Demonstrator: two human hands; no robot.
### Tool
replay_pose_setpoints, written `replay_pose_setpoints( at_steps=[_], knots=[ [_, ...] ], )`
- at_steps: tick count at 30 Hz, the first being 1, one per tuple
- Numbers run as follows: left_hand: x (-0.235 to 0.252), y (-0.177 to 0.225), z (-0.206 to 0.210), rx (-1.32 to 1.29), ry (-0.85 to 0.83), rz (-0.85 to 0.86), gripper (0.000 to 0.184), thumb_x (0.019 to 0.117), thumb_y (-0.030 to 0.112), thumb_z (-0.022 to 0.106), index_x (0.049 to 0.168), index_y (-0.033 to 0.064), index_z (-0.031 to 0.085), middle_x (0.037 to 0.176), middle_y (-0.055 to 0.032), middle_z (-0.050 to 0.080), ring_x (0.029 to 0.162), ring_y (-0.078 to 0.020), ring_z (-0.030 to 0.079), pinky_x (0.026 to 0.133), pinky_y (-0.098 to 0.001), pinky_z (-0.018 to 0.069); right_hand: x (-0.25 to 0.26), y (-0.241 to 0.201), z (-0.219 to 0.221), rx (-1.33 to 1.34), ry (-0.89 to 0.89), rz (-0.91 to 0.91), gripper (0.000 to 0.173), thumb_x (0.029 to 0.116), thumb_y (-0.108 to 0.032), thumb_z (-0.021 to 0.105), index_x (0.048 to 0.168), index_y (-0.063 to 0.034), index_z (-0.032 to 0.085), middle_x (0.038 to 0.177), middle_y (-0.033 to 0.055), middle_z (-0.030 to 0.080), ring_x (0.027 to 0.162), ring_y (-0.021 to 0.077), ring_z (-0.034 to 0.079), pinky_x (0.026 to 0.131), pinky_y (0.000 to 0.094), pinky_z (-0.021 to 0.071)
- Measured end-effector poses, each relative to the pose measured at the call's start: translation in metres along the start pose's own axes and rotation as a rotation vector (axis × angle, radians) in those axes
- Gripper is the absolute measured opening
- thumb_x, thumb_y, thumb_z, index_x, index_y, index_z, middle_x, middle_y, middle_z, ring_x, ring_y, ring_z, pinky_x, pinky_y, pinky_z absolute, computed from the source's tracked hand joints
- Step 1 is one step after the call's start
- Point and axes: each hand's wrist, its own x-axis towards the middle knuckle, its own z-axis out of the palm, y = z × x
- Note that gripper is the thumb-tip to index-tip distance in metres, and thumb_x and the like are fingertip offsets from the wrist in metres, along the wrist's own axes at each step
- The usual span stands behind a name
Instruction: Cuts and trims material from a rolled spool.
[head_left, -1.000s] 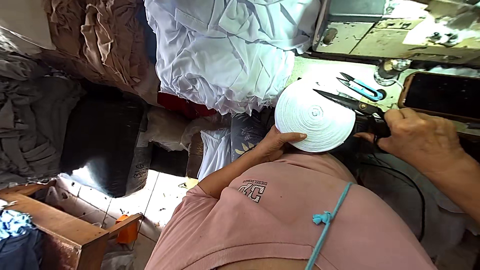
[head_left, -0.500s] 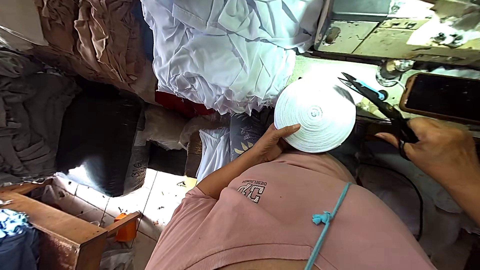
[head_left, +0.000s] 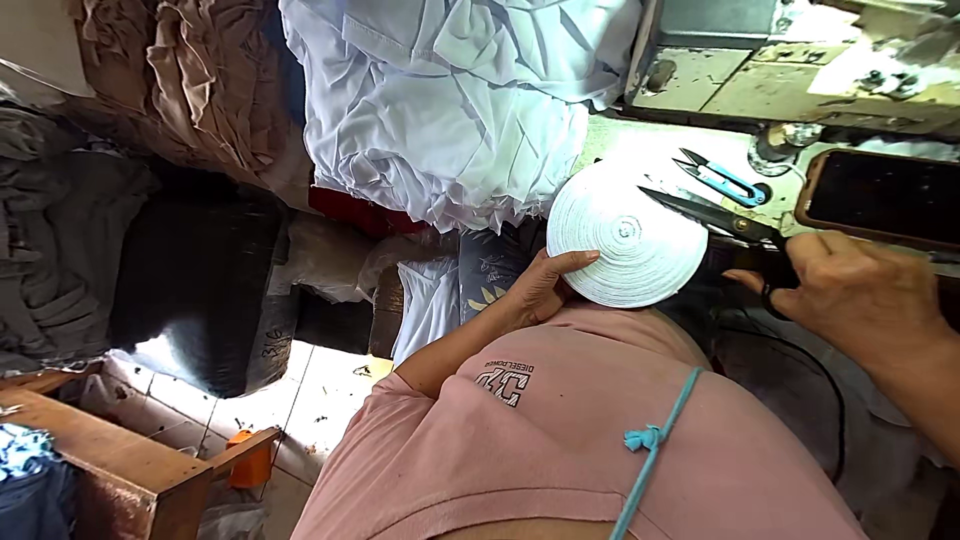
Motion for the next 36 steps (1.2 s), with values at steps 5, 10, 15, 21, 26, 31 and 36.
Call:
replay_pose_setpoints(
  at_steps=[5, 10, 15, 21, 26, 31, 36],
  knots=[
    [-0.001, 0.001, 0.003, -0.011, 0.015, 0.009, 0.026, 0.0992, 0.002, 0.057, 0.124, 0.0095, 0.056, 0.102, -0.01, 0.073, 0.089, -0.0203, 0.074, 0.082, -0.0375, 0.0615, 0.011, 0.005, 0.0, -0.019, -0.052, -0.064, 0.03, 0.0856, -0.006, 0.071, 0.078, 0.0116, 0.048, 0.071, 0.0298, 0.054, 0.059, 0.0498, 0.062, 0.044, 0.0547, 0.0429],
    [-0.005, 0.003, 0.005, 0.008, 0.006, 0.026, 0.023, 0.1003, 0.006, 0.057, 0.123, 0.0113, 0.057, 0.1, -0.0076, 0.073, 0.086, -0.0174, 0.074, 0.078, -0.0339, 0.0622, 0.011, 0.017, 0.006, -0.045, 0.046, -0.167, 0.026, 0.092, -0.005, 0.058, 0.074, 0.01, 0.046, 0.066, 0.0278, 0.052, 0.055, 0.0484, 0.059, 0.042, 0.0527, 0.0397],
    [-0.004, 0.005, 0.003, 0.047, 0.027, 0.066, 0.025, 0.098, 0.0, 0.057, 0.121, 0.0092, 0.058, 0.098, -0.0066, 0.073, 0.084, -0.0155, 0.073, 0.077, -0.0321, 0.0615, 0.005, 0.015, 0.005, 0.125, 0.056, -0.079, 0.063, 0.0976, -0.047, 0.058, 0.076, 0.0113, 0.05, 0.07, 0.029, 0.055, 0.058, 0.0501, 0.059, 0.044, 0.0569, 0.0396],
    [0.009, 0.007, -0.011, 0.106, -0.033, 0.131, 0.031, 0.0889, -0.009, 0.057, 0.117, 0.0048, 0.057, 0.095, -0.0076, 0.073, 0.083, -0.0153, 0.073, 0.079, -0.0326, 0.0618, -0.003, 0.008, 0.011, 0.085, 0.108, -0.006, 0.063, 0.0975, -0.047, 0.056, 0.085, 0.0137, 0.052, 0.083, 0.0347, 0.058, 0.074, 0.0559, 0.063, 0.052, 0.0601, 0.0448],
    [0.019, 0.019, -0.013, 0.149, -0.066, 0.115, 0.027, 0.0894, -0.01, 0.057, 0.112, 0.0034, 0.057, 0.093, -0.0063, 0.074, 0.083, -0.0143, 0.074, 0.079, -0.0321, 0.0621, 0.012, 0.013, 0.0, 0.033, 0.065, -0.001, 0.045, 0.096, -0.029, 0.062, 0.088, 0.0141, 0.05, 0.085, 0.0344, 0.056, 0.079, 0.0576, 0.062, 0.056, 0.0615, 0.046],
    [0.026, 0.031, -0.019, 0.204, -0.121, 0.096, 0.029, 0.0878, -0.009, 0.057, 0.114, 0.0041, 0.057, 0.094, -0.0057, 0.074, 0.084, -0.0136, 0.074, 0.08, -0.032, 0.0624, 0.029, 0.018, 0.001, 0.031, 0.023, -0.081, 0.052, 0.0967, -0.036, 0.065, 0.087, 0.0136, 0.052, 0.083, 0.0332, 0.057, 0.078, 0.0556, 0.063, 0.055, 0.0596, 0.0471],
    [0.032, 0.045, -0.032, 0.27, -0.195, 0.084, 0.029, 0.0845, -0.006, 0.059, 0.111, 0.0053, 0.06, 0.094, -0.0052, 0.075, 0.085, -0.0133, 0.074, 0.08, -0.0319, 0.0624, 0.046, 0.002, -0.004, 0.03, -0.041, -0.111, 0.05, 0.094, -0.033, 0.071, 0.087, 0.0127, 0.052, 0.081, 0.0323, 0.056, 0.076, 0.0552, 0.064, 0.053, 0.059, 0.0471]
  ],
)
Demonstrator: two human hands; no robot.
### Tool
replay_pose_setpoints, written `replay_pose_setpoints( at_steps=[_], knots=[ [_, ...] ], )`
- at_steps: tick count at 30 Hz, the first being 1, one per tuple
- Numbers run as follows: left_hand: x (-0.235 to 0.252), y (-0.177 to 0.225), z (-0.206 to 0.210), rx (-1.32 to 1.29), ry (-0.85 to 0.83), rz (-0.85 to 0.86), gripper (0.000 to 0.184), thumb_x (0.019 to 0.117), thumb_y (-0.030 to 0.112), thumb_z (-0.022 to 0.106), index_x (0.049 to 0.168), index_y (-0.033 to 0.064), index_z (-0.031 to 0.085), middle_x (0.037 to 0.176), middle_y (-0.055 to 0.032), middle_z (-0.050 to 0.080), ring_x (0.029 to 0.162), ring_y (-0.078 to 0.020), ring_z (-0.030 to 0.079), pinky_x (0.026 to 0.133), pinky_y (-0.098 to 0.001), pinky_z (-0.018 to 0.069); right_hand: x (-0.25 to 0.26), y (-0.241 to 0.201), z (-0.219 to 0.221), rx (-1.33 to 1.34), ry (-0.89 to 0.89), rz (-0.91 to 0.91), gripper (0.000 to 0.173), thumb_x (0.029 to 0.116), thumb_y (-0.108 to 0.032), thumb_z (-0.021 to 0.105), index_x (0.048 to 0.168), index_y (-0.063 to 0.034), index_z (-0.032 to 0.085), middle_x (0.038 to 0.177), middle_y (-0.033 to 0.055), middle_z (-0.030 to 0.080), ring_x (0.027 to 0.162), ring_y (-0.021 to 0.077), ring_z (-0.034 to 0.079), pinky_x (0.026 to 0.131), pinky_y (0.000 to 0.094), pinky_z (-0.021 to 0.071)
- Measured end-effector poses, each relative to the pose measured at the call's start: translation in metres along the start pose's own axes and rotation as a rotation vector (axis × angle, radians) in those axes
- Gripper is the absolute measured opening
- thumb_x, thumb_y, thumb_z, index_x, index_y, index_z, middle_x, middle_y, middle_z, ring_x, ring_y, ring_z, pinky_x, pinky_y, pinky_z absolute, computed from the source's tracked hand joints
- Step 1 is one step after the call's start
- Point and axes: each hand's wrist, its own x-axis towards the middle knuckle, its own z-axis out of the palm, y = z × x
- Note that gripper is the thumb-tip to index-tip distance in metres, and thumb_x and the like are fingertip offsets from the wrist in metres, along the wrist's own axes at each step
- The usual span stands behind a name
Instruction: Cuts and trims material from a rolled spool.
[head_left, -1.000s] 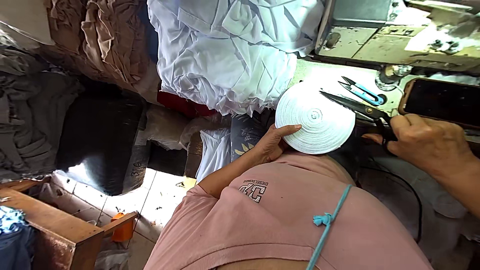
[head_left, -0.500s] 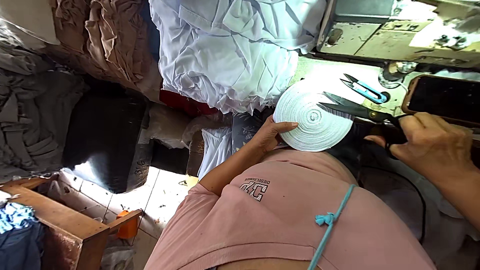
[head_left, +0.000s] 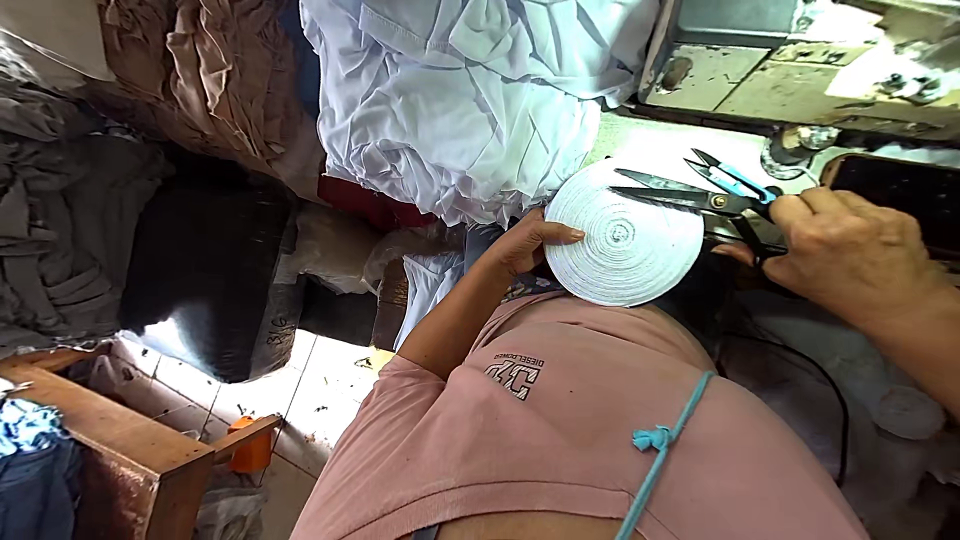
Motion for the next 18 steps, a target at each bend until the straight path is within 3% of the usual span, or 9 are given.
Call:
replay_pose_setpoints(
  at_steps=[3, 9, 13, 15, 18],
  knots=[
    [0.0, 0.003, -0.003, -0.001, -0.024, -0.009, 0.029, 0.0848, -0.005, 0.058, 0.112, 0.0065, 0.059, 0.095, -0.0048, 0.075, 0.085, -0.0132, 0.074, 0.08, -0.0315, 0.0625, 0.002, -0.004, 0.001, -0.039, -0.054, 0.031, 0.048, 0.0906, -0.029, 0.076, 0.088, 0.0121, 0.052, 0.081, 0.0308, 0.056, 0.076, 0.0537, 0.064, 0.053, 0.0576, 0.048],
    [-0.001, 0.01, -0.002, 0.034, -0.012, -0.033, 0.027, 0.0842, -0.005, 0.057, 0.108, 0.0082, 0.06, 0.092, -0.0034, 0.076, 0.083, -0.0117, 0.074, 0.078, -0.0299, 0.0623, 0.006, -0.001, 0.003, -0.047, -0.093, 0.018, 0.03, 0.0818, -0.002, 0.077, 0.087, 0.0119, 0.05, 0.082, 0.0318, 0.056, 0.076, 0.0542, 0.064, 0.051, 0.0568, 0.0466],
    [0.001, 0.01, -0.006, 0.044, -0.03, -0.025, 0.026, 0.0835, -0.003, 0.058, 0.107, 0.0088, 0.06, 0.092, -0.003, 0.076, 0.083, -0.0114, 0.074, 0.078, -0.0296, 0.0623, 0.004, -0.004, 0.005, -0.065, -0.038, -0.02, 0.02, 0.0868, 0.003, 0.068, 0.085, 0.0119, 0.05, 0.078, 0.0311, 0.056, 0.072, 0.0533, 0.065, 0.049, 0.0554, 0.0462],
    [-0.001, 0.007, -0.005, 0.037, -0.004, -0.021, 0.028, 0.0834, -0.003, 0.058, 0.109, 0.0082, 0.059, 0.092, -0.0034, 0.076, 0.083, -0.0123, 0.074, 0.078, -0.0309, 0.0626, 0.0, -0.005, 0.006, -0.027, 0.004, -0.054, 0.022, 0.0915, -0.001, 0.065, 0.082, 0.0115, 0.051, 0.073, 0.0302, 0.056, 0.066, 0.0522, 0.064, 0.047, 0.0553, 0.0454],
    [-0.003, 0.001, -0.003, 0.012, 0.014, -0.001, 0.034, 0.0825, -0.006, 0.059, 0.114, 0.0065, 0.057, 0.095, -0.0048, 0.075, 0.085, -0.0138, 0.074, 0.08, -0.0325, 0.0626, -0.008, -0.003, 0.007, 0.192, 0.066, -0.044, 0.049, 0.0987, -0.035, 0.061, 0.073, 0.0057, 0.049, 0.061, 0.0208, 0.05, 0.052, 0.0416, 0.057, 0.043, 0.0509, 0.0403]
  ],
)
